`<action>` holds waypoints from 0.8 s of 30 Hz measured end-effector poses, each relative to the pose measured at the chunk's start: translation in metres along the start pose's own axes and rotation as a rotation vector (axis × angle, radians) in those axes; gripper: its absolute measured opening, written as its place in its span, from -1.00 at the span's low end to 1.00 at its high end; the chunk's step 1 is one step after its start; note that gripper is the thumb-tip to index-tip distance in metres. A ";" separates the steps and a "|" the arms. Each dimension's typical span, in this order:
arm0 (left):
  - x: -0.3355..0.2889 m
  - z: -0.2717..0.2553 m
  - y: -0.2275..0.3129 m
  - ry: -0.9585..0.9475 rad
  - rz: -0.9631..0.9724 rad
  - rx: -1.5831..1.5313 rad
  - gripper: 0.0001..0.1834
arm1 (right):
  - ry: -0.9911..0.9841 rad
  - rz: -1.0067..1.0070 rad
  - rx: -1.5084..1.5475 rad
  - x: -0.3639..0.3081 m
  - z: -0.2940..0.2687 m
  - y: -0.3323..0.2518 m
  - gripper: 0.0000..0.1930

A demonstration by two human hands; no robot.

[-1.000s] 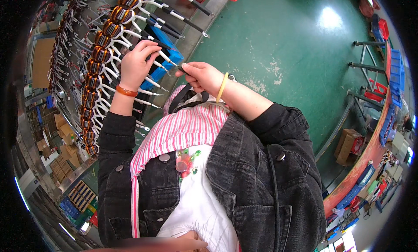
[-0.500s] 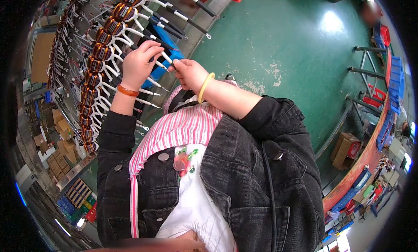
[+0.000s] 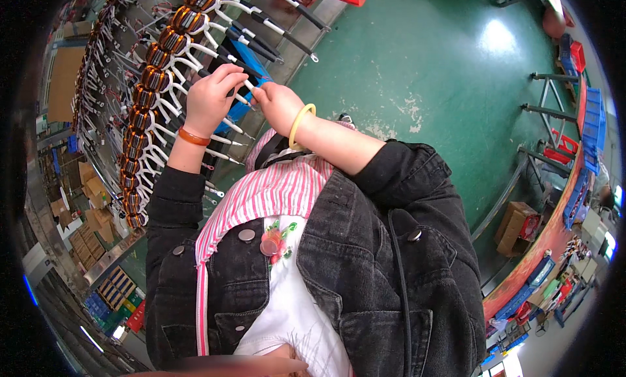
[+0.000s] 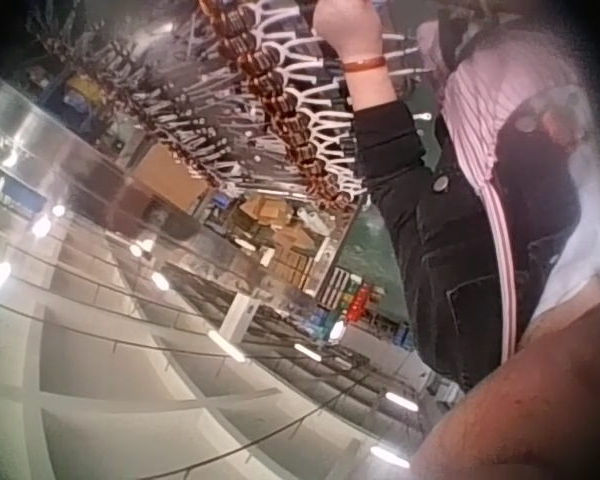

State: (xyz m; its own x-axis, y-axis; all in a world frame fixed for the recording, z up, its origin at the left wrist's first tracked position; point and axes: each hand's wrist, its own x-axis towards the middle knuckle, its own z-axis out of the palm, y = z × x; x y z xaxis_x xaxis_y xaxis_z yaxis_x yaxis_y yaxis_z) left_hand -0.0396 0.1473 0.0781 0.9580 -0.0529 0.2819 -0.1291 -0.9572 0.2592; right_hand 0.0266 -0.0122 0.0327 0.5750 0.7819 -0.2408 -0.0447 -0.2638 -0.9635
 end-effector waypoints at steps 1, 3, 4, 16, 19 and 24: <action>0.001 0.000 0.000 -0.001 0.003 0.000 -0.76 | -0.033 0.109 0.113 0.000 0.000 0.005 -0.68; -0.002 -0.001 -0.001 -0.014 -0.004 0.009 -0.74 | -0.234 0.268 0.576 0.001 -0.014 0.012 -0.69; -0.002 -0.002 0.000 -0.012 -0.007 0.010 -0.74 | -0.427 0.427 1.040 -0.001 -0.022 0.015 -0.68; -0.001 0.000 -0.003 0.024 0.002 -0.037 -0.78 | -0.305 0.485 0.923 0.003 -0.019 0.002 -0.72; 0.001 -0.001 -0.002 0.014 -0.016 -0.037 -0.83 | -0.383 0.487 1.009 0.004 -0.028 0.007 -0.69; 0.002 -0.001 0.001 0.038 -0.023 -0.047 -0.84 | -0.411 0.474 0.979 -0.002 -0.034 0.009 -0.66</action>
State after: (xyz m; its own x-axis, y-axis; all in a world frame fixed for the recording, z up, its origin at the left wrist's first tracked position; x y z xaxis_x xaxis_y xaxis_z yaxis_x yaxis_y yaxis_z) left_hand -0.0381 0.1465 0.0799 0.9507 -0.0197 0.3096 -0.1201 -0.9436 0.3086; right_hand 0.0530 -0.0349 0.0284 0.0309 0.8934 -0.4481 -0.8998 -0.1703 -0.4018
